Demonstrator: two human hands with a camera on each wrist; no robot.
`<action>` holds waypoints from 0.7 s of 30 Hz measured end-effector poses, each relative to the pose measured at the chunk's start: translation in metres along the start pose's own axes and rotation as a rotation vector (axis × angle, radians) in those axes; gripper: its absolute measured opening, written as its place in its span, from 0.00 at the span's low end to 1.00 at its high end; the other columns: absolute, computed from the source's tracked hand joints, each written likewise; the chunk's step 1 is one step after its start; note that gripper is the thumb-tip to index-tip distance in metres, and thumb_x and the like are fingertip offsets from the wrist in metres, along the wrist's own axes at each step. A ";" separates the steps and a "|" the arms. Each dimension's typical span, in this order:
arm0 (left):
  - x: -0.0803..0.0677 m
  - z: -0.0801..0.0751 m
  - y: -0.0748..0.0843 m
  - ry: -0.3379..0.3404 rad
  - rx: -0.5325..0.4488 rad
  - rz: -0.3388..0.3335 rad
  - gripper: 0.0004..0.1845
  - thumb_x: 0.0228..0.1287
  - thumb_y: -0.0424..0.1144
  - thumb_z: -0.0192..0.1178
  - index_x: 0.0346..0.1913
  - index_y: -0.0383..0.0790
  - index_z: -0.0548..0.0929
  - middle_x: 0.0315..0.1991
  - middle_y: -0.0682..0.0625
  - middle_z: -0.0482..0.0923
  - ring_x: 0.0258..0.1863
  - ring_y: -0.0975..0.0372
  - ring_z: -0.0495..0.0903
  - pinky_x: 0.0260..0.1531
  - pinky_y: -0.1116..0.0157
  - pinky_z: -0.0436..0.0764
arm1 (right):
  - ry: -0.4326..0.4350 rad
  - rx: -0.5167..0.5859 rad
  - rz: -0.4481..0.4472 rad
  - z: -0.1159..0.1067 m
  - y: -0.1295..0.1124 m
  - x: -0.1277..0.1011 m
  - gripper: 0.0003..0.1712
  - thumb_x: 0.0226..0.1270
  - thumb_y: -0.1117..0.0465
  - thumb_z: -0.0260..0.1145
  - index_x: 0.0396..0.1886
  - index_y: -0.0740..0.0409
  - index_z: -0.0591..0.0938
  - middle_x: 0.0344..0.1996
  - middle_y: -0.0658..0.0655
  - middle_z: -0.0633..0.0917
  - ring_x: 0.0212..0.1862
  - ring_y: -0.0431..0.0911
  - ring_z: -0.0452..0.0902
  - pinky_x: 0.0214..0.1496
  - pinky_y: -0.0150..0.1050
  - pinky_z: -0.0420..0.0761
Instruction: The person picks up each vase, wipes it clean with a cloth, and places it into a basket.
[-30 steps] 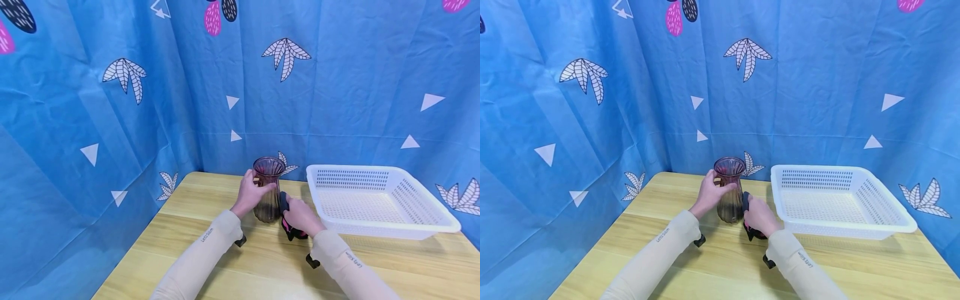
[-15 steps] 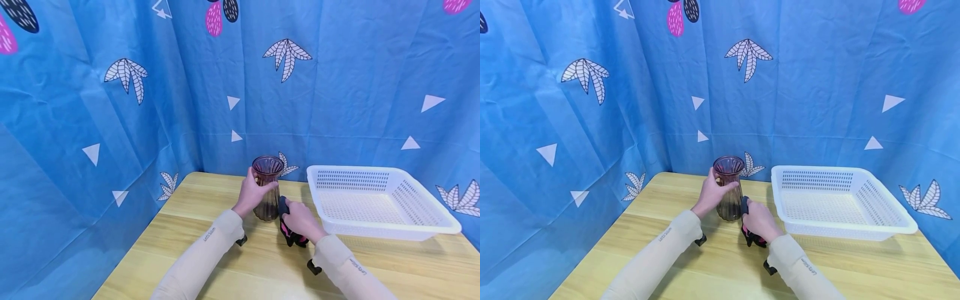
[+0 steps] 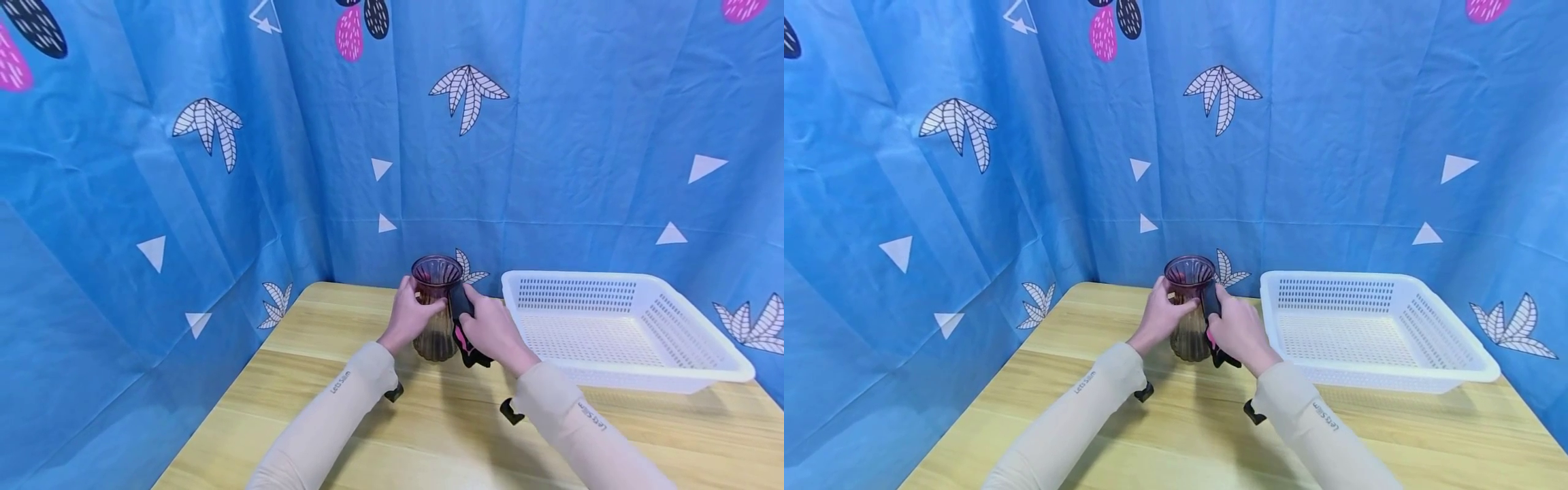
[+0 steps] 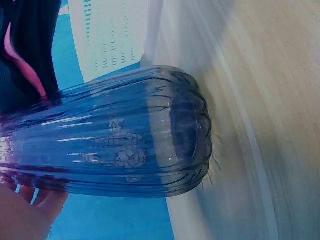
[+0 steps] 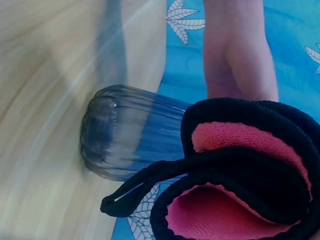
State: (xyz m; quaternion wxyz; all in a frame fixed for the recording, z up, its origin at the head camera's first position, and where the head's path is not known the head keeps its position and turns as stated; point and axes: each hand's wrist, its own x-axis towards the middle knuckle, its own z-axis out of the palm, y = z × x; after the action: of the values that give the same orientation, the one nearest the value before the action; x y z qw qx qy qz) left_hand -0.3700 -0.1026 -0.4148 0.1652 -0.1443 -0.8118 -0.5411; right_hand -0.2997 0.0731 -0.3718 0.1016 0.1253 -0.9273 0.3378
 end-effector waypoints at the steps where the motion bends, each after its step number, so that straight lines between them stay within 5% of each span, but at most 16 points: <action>1: 0.000 -0.001 0.000 0.001 -0.007 -0.001 0.28 0.53 0.45 0.74 0.58 0.45 0.78 0.54 0.50 0.72 0.52 0.59 0.76 0.50 0.60 0.81 | -0.009 -0.004 0.002 0.000 0.000 0.001 0.39 0.70 0.63 0.57 0.79 0.59 0.59 0.22 0.57 0.81 0.15 0.44 0.72 0.19 0.39 0.74; 6: 0.000 -0.003 -0.002 0.008 -0.045 -0.002 0.29 0.52 0.43 0.73 0.58 0.48 0.77 0.51 0.52 0.78 0.49 0.59 0.79 0.45 0.60 0.82 | -0.061 -0.084 0.026 0.008 0.006 0.003 0.39 0.70 0.62 0.58 0.79 0.59 0.60 0.32 0.64 0.85 0.21 0.47 0.76 0.23 0.40 0.74; 12: -0.002 0.000 -0.005 -0.014 -0.093 -0.029 0.34 0.56 0.41 0.70 0.66 0.48 0.69 0.55 0.51 0.81 0.58 0.57 0.79 0.56 0.56 0.81 | -0.124 -0.183 0.061 0.028 0.027 0.003 0.36 0.68 0.62 0.62 0.75 0.65 0.66 0.50 0.72 0.85 0.30 0.52 0.81 0.32 0.46 0.79; 18: -0.002 0.005 -0.007 -0.050 -0.112 -0.004 0.30 0.64 0.43 0.65 0.67 0.46 0.68 0.60 0.47 0.80 0.60 0.56 0.78 0.63 0.54 0.75 | -0.201 -0.167 0.052 0.047 0.044 -0.003 0.26 0.64 0.65 0.64 0.61 0.70 0.76 0.39 0.65 0.86 0.32 0.49 0.79 0.37 0.46 0.80; 21: 0.000 0.008 -0.008 -0.041 -0.103 0.001 0.33 0.63 0.51 0.69 0.67 0.47 0.69 0.60 0.48 0.78 0.60 0.57 0.78 0.64 0.55 0.74 | -0.203 -0.162 0.049 0.050 0.047 -0.005 0.26 0.63 0.66 0.65 0.61 0.71 0.77 0.40 0.65 0.87 0.34 0.49 0.80 0.39 0.47 0.81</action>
State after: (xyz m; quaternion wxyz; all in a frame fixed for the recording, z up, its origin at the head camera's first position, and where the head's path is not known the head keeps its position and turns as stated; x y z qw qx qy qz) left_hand -0.3738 -0.0981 -0.4245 0.1413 -0.1643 -0.7861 -0.5789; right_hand -0.3141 0.0764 -0.4389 0.0087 0.1273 -0.9599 0.2497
